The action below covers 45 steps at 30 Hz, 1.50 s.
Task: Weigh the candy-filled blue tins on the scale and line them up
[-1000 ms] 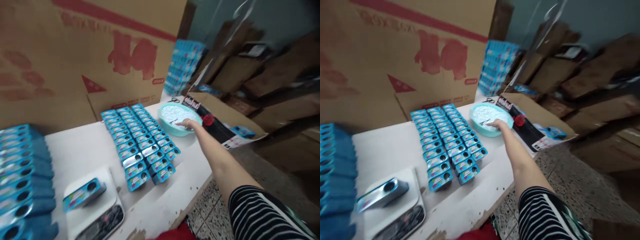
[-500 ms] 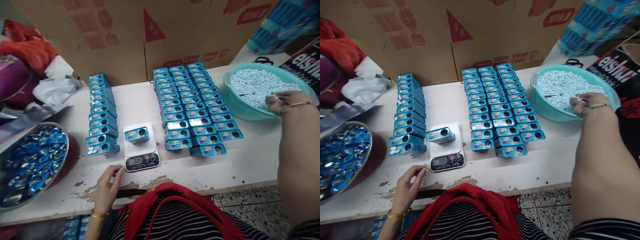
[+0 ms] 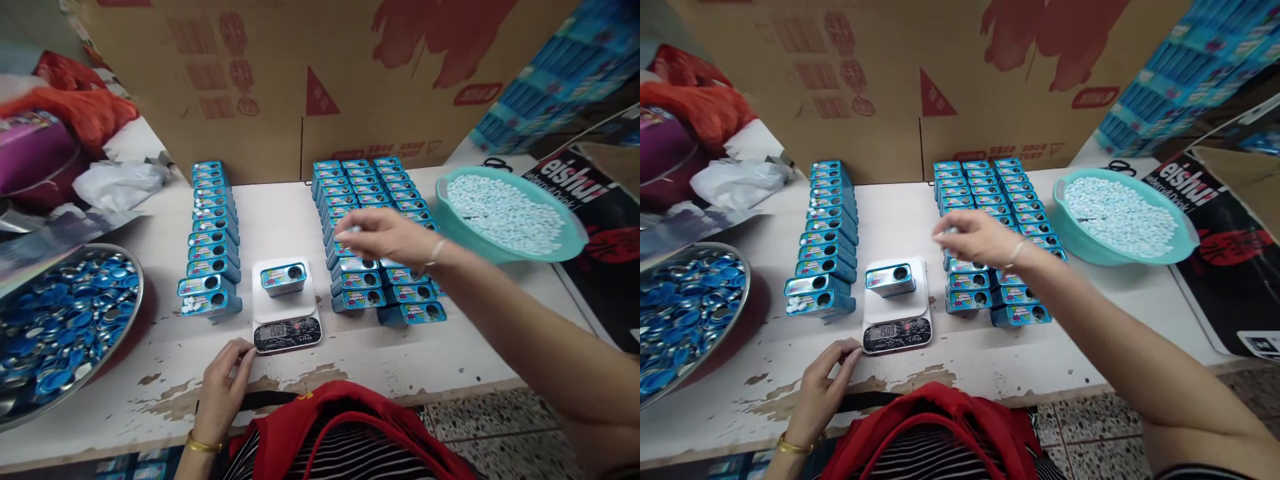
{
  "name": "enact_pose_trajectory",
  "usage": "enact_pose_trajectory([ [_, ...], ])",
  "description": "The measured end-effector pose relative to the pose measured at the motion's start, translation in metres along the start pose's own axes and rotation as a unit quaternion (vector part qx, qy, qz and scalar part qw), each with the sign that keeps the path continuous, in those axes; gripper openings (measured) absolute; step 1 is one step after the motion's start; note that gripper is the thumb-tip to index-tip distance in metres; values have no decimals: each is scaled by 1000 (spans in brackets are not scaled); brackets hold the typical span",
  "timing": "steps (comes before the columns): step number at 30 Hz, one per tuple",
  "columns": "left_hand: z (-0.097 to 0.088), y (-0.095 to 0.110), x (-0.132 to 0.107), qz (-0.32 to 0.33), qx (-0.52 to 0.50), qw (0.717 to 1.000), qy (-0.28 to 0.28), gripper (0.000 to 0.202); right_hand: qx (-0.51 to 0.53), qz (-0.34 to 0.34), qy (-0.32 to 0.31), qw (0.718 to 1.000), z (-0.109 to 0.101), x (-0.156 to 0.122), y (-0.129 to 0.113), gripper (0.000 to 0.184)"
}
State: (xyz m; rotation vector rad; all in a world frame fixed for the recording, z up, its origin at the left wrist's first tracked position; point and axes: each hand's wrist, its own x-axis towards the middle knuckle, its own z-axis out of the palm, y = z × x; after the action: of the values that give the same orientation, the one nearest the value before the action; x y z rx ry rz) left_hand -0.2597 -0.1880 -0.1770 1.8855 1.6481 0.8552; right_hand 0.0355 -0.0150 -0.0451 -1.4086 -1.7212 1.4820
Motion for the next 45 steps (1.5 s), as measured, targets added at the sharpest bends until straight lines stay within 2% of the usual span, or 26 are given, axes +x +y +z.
enact_pose_trajectory([
  [2, 0, -2, -5, 3, -6, 1000, -2, 16, -101, -53, -63, 991, 34, 11, -10, 3],
  [5, 1, -8, -13, -1, -7, 1000, 4, 15, -252, -87, -94, 959, 61, 22, -15, 5],
  [9, 2, -15, -17, -6, -12, 1000, 21, 16, -343, -81, -114, 929, 70, 27, -17, 13],
  [14, 4, -15, -13, -3, -27, 999, 25, 17, -357, -79, -126, 922, 72, 26, -19, 26],
  [17, 4, -14, -10, 0, -36, 999, 21, 16, -363, -79, -119, 921, 72, 25, -20, 22],
  [20, 5, -15, -10, -7, -40, 999, 18, 18, -316, -78, -103, 940, 68, 24, -19, 10],
  [22, 5, -17, -11, -16, -40, 999, 27, 18, -207, -35, -114, 971, 62, 23, -16, 8],
  [24, 3, -19, -13, -26, -37, 998, 39, 17, -49, 39, -122, 991, 54, 21, -11, 7],
  [26, 2, -22, -15, -36, -30, 998, 46, 16, 90, 101, -100, 986, 44, 18, -5, 9],
  [29, -1, -24, -16, -45, -24, 997, 49, 15, 184, 148, -68, 969, 34, 13, 2, 12],
  [33, 0, -24, -12, -45, -25, 997, 49, 16, 176, 147, -70, 971, 33, 8, 7, 10],
  [40, 1, -23, -12, -56, -23, 997, 42, 21, 115, 99, -101, 983, 48, 13, 5, 9],
  [45, -5, -6, -5, -16, -18, 998, 64, 14, 113, 93, -118, 982, 53, 15, 0, 7],
])
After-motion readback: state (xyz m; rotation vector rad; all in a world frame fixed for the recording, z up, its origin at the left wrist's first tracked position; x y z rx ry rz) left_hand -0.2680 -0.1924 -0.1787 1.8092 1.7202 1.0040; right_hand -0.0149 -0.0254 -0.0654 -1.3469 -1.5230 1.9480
